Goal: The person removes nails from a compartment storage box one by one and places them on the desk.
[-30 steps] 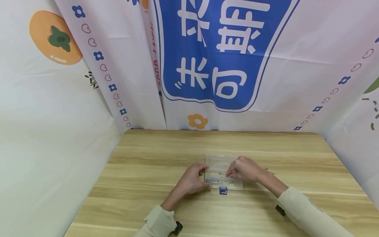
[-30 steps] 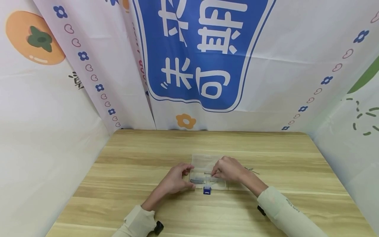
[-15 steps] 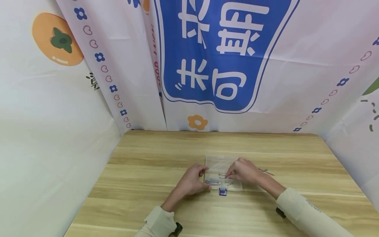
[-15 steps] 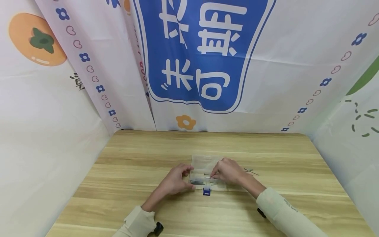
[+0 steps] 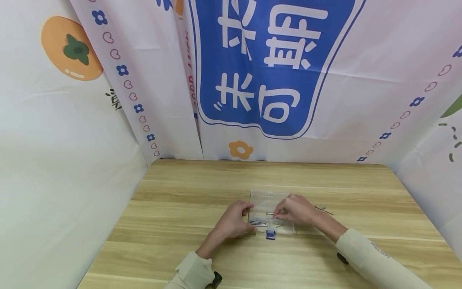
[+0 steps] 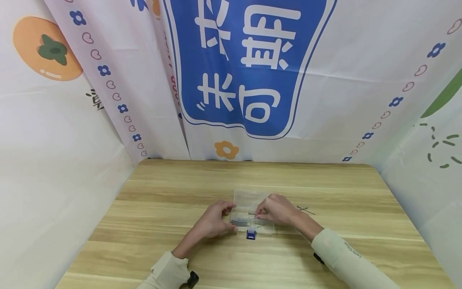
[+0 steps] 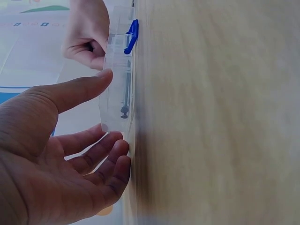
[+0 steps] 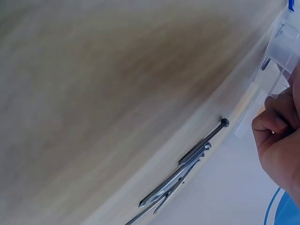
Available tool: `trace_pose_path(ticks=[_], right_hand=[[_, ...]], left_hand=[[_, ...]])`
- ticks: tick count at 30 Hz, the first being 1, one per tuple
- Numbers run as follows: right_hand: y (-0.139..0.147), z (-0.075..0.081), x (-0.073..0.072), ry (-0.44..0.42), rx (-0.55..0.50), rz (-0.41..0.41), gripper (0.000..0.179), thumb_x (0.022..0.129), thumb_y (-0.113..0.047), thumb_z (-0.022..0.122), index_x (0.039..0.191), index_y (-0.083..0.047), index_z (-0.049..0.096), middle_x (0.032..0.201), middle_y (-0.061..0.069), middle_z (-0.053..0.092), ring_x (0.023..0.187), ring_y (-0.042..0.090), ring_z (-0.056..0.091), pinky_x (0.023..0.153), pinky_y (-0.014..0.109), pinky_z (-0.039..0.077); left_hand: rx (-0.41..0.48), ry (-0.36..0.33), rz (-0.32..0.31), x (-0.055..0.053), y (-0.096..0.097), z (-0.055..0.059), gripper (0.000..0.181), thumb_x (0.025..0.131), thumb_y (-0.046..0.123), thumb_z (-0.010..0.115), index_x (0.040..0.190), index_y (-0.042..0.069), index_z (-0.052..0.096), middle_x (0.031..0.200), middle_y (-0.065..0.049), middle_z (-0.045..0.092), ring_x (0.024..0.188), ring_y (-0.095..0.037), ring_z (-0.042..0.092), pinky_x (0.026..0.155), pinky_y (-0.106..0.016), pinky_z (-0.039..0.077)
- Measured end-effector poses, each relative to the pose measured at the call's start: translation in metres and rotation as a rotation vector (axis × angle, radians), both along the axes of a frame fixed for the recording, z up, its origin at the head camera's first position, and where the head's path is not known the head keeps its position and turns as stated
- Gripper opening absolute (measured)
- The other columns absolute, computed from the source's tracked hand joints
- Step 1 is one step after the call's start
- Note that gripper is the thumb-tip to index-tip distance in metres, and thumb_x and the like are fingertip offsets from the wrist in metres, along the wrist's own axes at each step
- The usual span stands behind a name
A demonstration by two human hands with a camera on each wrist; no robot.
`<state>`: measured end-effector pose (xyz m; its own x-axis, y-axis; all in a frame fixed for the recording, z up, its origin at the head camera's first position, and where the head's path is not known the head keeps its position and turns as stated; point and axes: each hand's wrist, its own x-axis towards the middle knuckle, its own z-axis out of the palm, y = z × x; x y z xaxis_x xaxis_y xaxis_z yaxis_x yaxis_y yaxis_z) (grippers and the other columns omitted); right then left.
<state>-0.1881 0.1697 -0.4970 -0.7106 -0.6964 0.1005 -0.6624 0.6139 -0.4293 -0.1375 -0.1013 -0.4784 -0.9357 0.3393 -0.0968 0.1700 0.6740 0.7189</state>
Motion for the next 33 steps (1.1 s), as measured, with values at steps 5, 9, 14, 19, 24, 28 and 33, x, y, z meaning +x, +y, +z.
trace_pose_path(ticks=[5,9,14,19,24,28,33], right_hand=[[0.000,-0.001,0.000,-0.007,-0.003,0.009,0.010,0.098,-0.030,0.080,0.094,-0.022,0.086,0.096,-0.008,0.084,0.074,-0.007,0.068,0.071,0.019,0.056],[0.000,-0.002,0.001,-0.025,-0.039,-0.006,0.007,0.096,-0.028,0.081,0.095,-0.022,0.086,0.097,-0.007,0.084,0.079,-0.003,0.072,0.074,0.020,0.058],[-0.004,-0.005,0.004,-0.017,-0.087,-0.074,0.006,0.088,-0.024,0.088,0.093,-0.026,0.087,0.087,-0.011,0.081,0.073,-0.005,0.065,0.066,0.017,0.051],[-0.008,-0.006,0.010,0.010,-0.077,-0.171,0.009,0.082,-0.026,0.092,0.089,-0.029,0.087,0.071,-0.017,0.050,0.063,-0.002,0.037,0.057,0.017,0.033],[-0.009,-0.006,0.015,0.031,-0.070,-0.213,0.009,0.081,-0.030,0.093,0.088,-0.031,0.087,0.078,-0.013,0.036,0.068,0.001,0.031,0.058,0.017,0.032],[-0.010,-0.006,0.017,0.029,-0.080,-0.220,0.007,0.083,-0.029,0.092,0.088,-0.031,0.087,0.080,-0.012,0.040,0.070,0.001,0.034,0.060,0.018,0.034],[-0.010,-0.005,0.018,0.018,-0.079,-0.205,0.005,0.085,-0.027,0.090,0.089,-0.028,0.087,0.082,-0.011,0.043,0.072,0.002,0.036,0.062,0.018,0.035]], left_hand=[[0.003,-0.003,-0.003,0.000,-0.001,0.000,0.072,0.079,0.020,0.097,0.142,0.003,0.065,0.122,-0.009,0.066,0.108,-0.022,0.059,0.096,-0.041,0.053],[-0.002,0.004,-0.004,0.000,-0.002,-0.001,0.073,0.079,0.020,0.098,0.142,0.002,0.065,0.121,-0.009,0.066,0.107,-0.022,0.059,0.095,-0.041,0.053],[-0.008,0.009,-0.005,0.001,-0.002,-0.001,0.074,0.078,0.021,0.098,0.141,0.002,0.066,0.119,-0.009,0.065,0.106,-0.022,0.058,0.094,-0.039,0.052],[-0.003,0.014,-0.007,0.002,-0.001,0.000,0.073,0.078,0.020,0.098,0.140,0.001,0.066,0.118,-0.009,0.065,0.106,-0.022,0.058,0.093,-0.039,0.052],[-0.004,0.014,-0.008,0.001,-0.001,-0.001,0.073,0.077,0.020,0.098,0.139,0.000,0.066,0.120,-0.010,0.066,0.108,-0.024,0.059,0.095,-0.041,0.053],[-0.008,0.014,-0.009,0.002,-0.001,0.000,0.073,0.077,0.020,0.098,0.140,0.001,0.066,0.121,-0.011,0.066,0.109,-0.024,0.060,0.096,-0.042,0.054],[-0.012,0.019,-0.007,0.002,-0.001,-0.001,0.073,0.077,0.020,0.099,0.139,0.001,0.066,0.119,-0.011,0.066,0.107,-0.023,0.059,0.094,-0.040,0.053]])
